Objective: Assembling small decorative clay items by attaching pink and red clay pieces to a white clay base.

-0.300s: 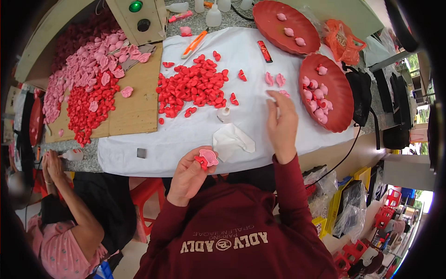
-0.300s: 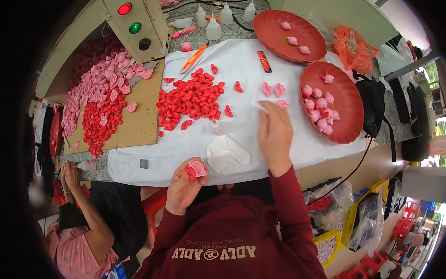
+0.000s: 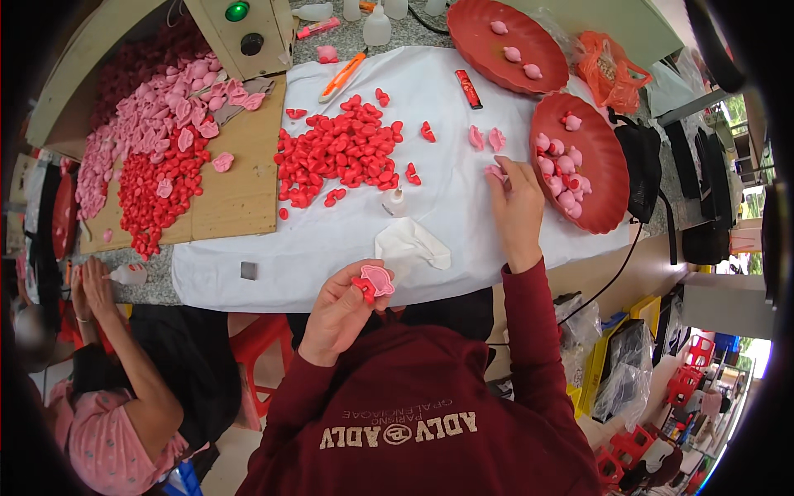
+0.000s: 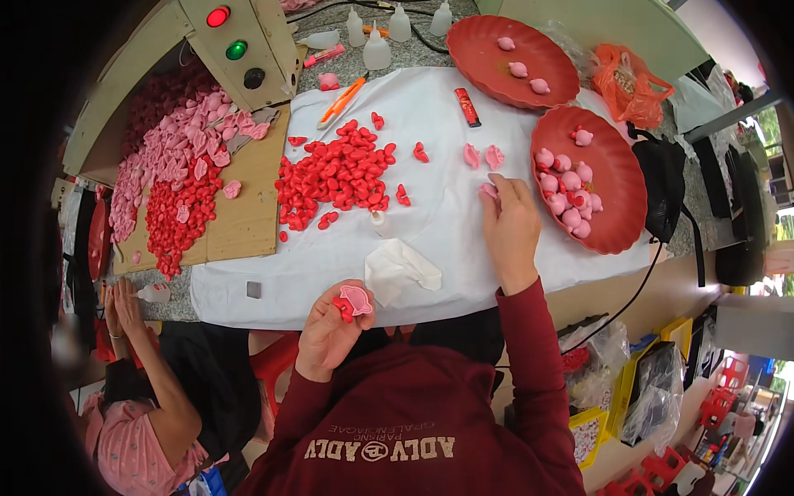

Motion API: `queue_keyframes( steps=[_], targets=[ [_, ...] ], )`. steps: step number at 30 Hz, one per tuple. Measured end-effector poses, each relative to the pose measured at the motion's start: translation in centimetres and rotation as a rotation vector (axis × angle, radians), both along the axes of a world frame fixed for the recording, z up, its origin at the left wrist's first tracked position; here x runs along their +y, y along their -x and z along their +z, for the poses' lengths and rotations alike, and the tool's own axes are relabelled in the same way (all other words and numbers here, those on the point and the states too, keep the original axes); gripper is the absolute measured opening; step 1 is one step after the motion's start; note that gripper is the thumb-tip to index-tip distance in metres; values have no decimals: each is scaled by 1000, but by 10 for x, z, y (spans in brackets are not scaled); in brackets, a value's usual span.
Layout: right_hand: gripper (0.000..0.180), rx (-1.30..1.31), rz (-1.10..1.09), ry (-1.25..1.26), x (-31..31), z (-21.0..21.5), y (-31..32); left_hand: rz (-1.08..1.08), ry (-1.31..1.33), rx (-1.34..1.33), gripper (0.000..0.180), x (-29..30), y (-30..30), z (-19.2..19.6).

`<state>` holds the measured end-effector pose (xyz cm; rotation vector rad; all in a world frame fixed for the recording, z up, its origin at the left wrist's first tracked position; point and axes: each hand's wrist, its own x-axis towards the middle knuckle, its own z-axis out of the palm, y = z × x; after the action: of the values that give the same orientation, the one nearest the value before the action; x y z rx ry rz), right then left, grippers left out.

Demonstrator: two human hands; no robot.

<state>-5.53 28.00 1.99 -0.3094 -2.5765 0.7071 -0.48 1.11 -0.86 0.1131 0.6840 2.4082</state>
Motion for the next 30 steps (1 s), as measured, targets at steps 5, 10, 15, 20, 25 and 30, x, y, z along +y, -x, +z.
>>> queue_keyframes(
  steps=[5,10,15,20,25,30],
  targets=[
    [25,-51,251,50,-12,8,-27,-17,20,-1,42,1,1,3],
    [26,-24,219,57,-10,9,-21,-24,61,-7,42,3,0,4],
    [28,-24,297,29,-14,9,-23,-16,72,-35,42,6,-2,7],
    [32,-98,556,381,-58,52,-53,2,179,-37,45,3,-4,3],
    [37,-40,724,347,-84,48,-60,30,200,-42,42,7,-6,3],
    [37,-9,782,329,-91,46,-58,82,162,3,31,9,-6,9]
  ],
)
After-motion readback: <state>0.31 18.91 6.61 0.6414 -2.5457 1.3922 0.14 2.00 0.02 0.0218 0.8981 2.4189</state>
